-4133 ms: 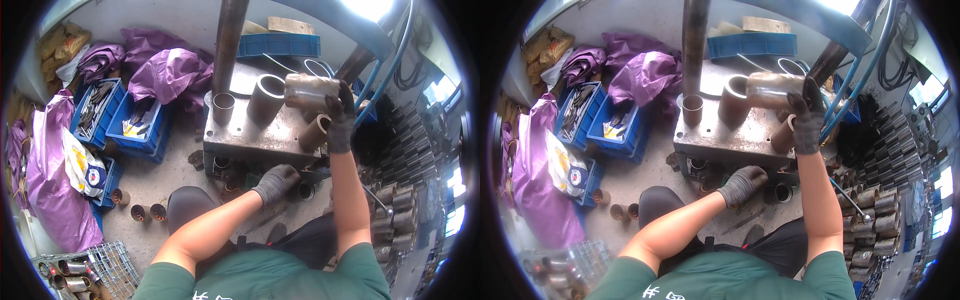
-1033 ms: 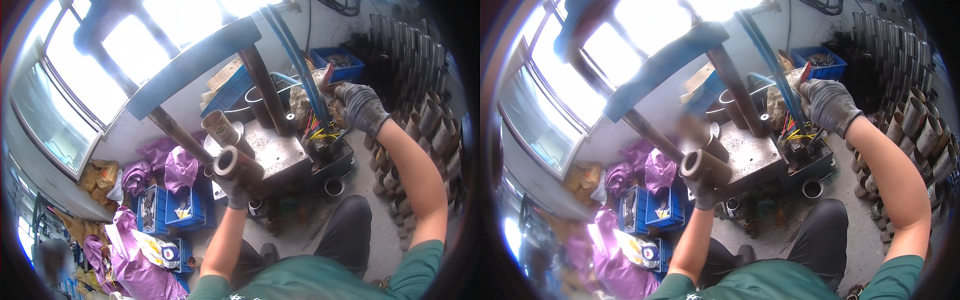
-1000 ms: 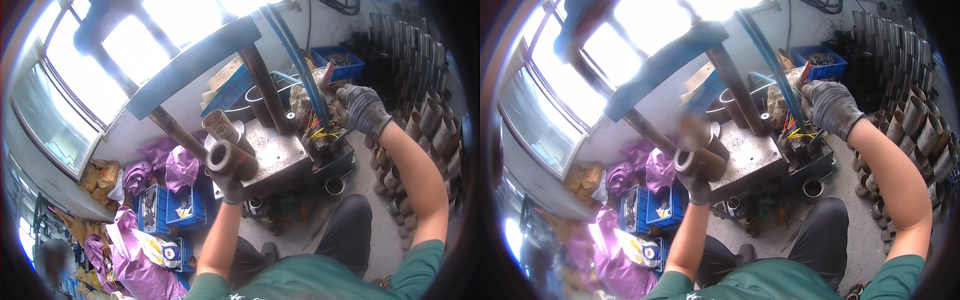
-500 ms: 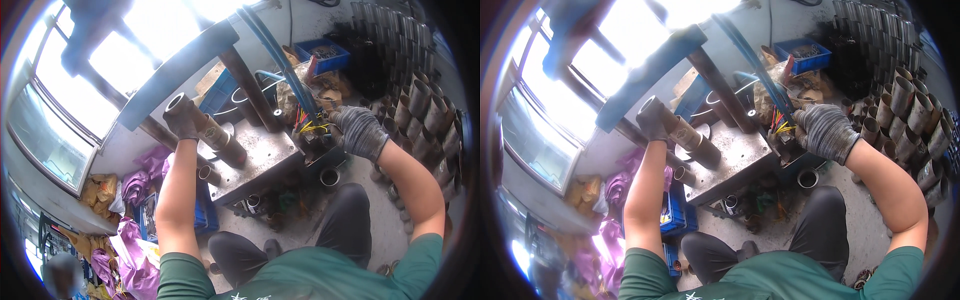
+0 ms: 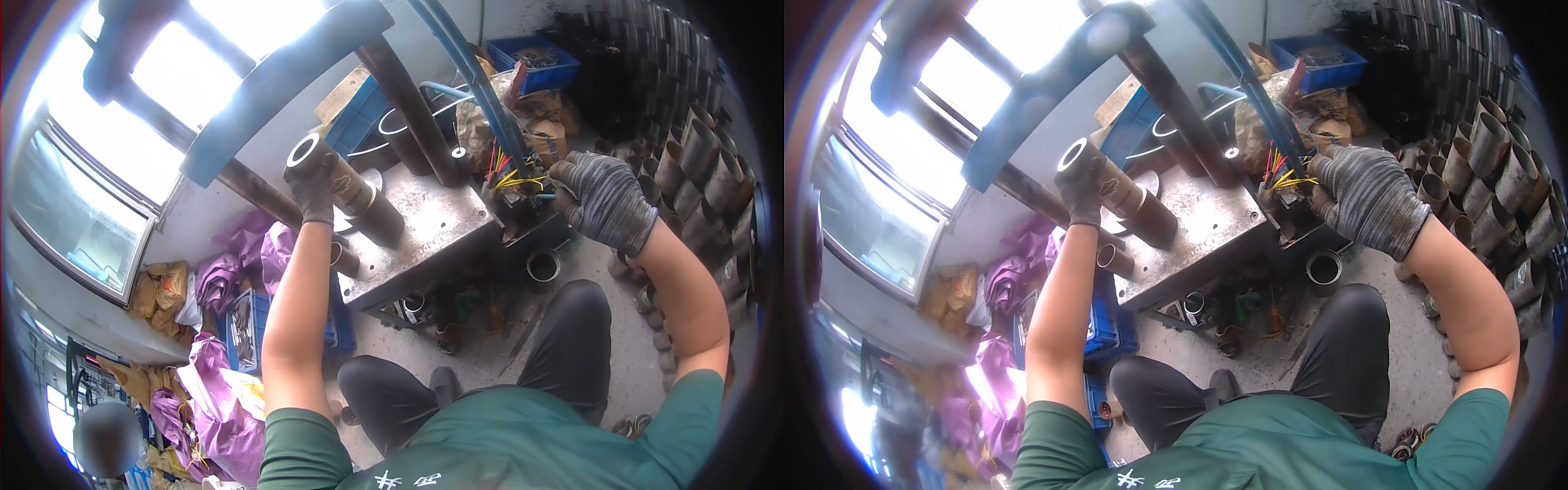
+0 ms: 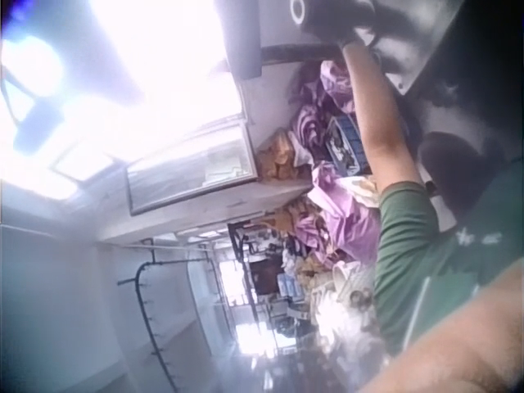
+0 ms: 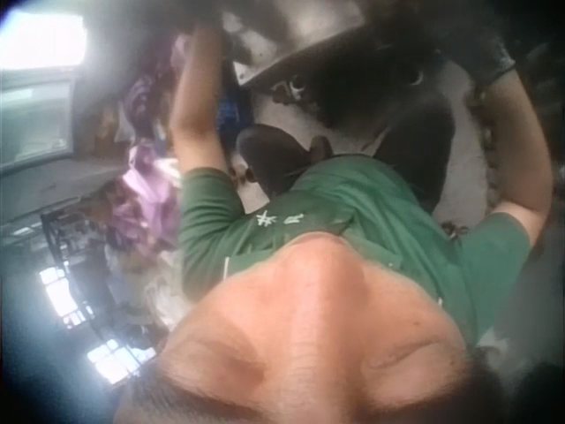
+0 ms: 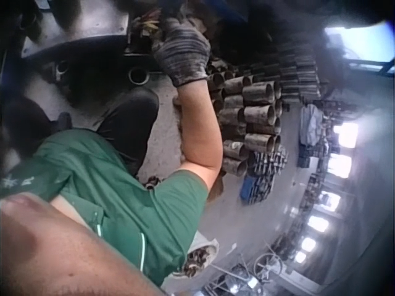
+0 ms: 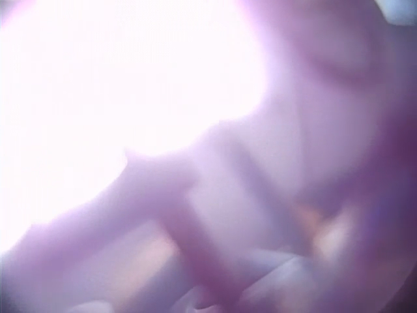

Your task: The person selects a metal cylinder from a wire basket, places it into a press machine, and pulls a lever to compress the object before removing it and placing it down.

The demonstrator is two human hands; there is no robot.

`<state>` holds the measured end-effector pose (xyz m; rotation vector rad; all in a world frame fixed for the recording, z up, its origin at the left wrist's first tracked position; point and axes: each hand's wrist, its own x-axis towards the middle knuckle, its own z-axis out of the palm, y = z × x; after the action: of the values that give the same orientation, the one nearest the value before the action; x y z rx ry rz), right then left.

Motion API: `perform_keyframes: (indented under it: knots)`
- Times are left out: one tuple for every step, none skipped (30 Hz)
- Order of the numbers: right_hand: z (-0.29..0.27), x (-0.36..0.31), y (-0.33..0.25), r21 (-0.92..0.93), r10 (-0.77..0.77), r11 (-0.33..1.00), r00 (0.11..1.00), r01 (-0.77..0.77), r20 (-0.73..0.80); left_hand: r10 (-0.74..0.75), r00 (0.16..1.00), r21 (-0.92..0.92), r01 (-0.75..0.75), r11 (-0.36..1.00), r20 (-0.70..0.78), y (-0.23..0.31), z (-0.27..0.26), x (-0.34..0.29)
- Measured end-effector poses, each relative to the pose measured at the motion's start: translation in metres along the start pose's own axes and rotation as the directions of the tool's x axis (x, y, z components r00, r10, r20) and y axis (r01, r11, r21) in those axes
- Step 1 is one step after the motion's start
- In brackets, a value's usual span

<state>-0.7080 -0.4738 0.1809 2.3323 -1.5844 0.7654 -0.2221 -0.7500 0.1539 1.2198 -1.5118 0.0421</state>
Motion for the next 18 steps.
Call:
perform_keyframes:
  knots:
    - [-0.002,0.001,-0.001,-0.005,-0.002,1.0,1.0,0.002,0.028,-0.097,0.995,-0.192,0.1,0.976,0.025,-0.003,-0.008,-0.01]
    - [-0.002,0.0,0.001,0.007,0.022,1.0,0.998,-0.023,0.056,-0.191,0.98,-0.388,0.199,0.9,0.059,0.007,-0.004,-0.021]
    - [-0.001,-0.002,0.002,0.006,0.003,1.0,1.0,-0.004,0.031,-0.237,0.971,-0.423,0.23,0.876,0.037,0.005,-0.005,-0.039]
    - [0.0,-0.005,0.004,0.003,-0.015,1.0,1.0,0.015,0.006,-0.284,0.959,-0.46,0.259,0.849,0.017,0.004,-0.007,-0.056]
    - [-0.001,-0.004,0.006,0.0,-0.04,0.999,0.999,0.04,-0.03,-0.322,0.947,-0.497,0.274,0.824,-0.012,0.006,-0.013,-0.068]
    - [-0.003,-0.001,0.004,0.003,-0.026,1.0,0.999,0.026,-0.028,-0.26,0.958,-0.324,0.211,0.922,-0.118,-0.005,-0.024,-0.084]
    - [-0.003,0.001,0.0,0.011,-0.01,1.0,1.0,0.011,-0.023,-0.18,0.961,-0.127,0.156,0.98,-0.209,-0.022,-0.035,-0.102]
    - [-0.002,0.001,-0.002,0.014,0.015,1.0,1.0,-0.015,-0.015,-0.262,0.952,-0.043,0.258,0.965,-0.161,-0.031,-0.043,-0.122]
    - [0.0,0.0,-0.005,0.022,0.041,0.999,0.999,-0.041,-0.005,-0.377,0.909,0.099,0.398,0.912,-0.179,-0.042,-0.048,-0.141]
    - [0.003,0.0,-0.007,0.025,0.027,0.999,1.0,-0.027,-0.009,-0.485,0.853,0.237,0.521,0.82,-0.194,-0.053,-0.052,-0.16]
    - [0.003,0.0,-0.008,0.013,0.041,0.999,0.999,-0.041,0.035,-0.599,0.771,0.329,0.635,0.699,-0.217,-0.05,-0.048,-0.165]
    - [0.002,0.0,-0.011,-0.001,0.056,0.998,0.995,-0.056,0.078,-0.7,0.675,0.421,0.719,0.554,-0.233,-0.047,-0.043,-0.171]
    - [0.002,-0.001,-0.013,-0.017,0.073,0.997,0.99,-0.072,0.12,-0.792,0.584,0.46,0.761,0.458,-0.176,-0.045,-0.041,-0.171]
    - [0.0,-0.002,-0.015,-0.046,0.084,0.996,0.984,-0.078,0.16,-0.87,0.476,0.499,0.79,0.357,-0.13,-0.038,-0.041,-0.17]
    - [-0.002,-0.003,-0.015,-0.046,0.084,0.996,0.979,-0.077,0.184,-0.863,0.494,0.466,0.792,0.394,-0.109,-0.044,-0.041,-0.172]
    - [-0.002,-0.004,-0.015,-0.047,0.085,0.996,0.974,-0.077,0.208,-0.854,0.512,0.433,0.792,0.431,-0.087,-0.058,-0.043,-0.177]
    - [-0.002,-0.003,-0.017,-0.041,0.081,0.996,0.97,-0.073,0.23,-0.826,0.559,0.321,0.799,0.509,-0.079,-0.072,-0.048,-0.183]
    - [-0.002,-0.001,-0.02,-0.052,0.09,0.996,0.961,-0.079,0.262,-0.794,0.603,0.202,0.789,0.58,-0.073,-0.086,-0.054,-0.19]
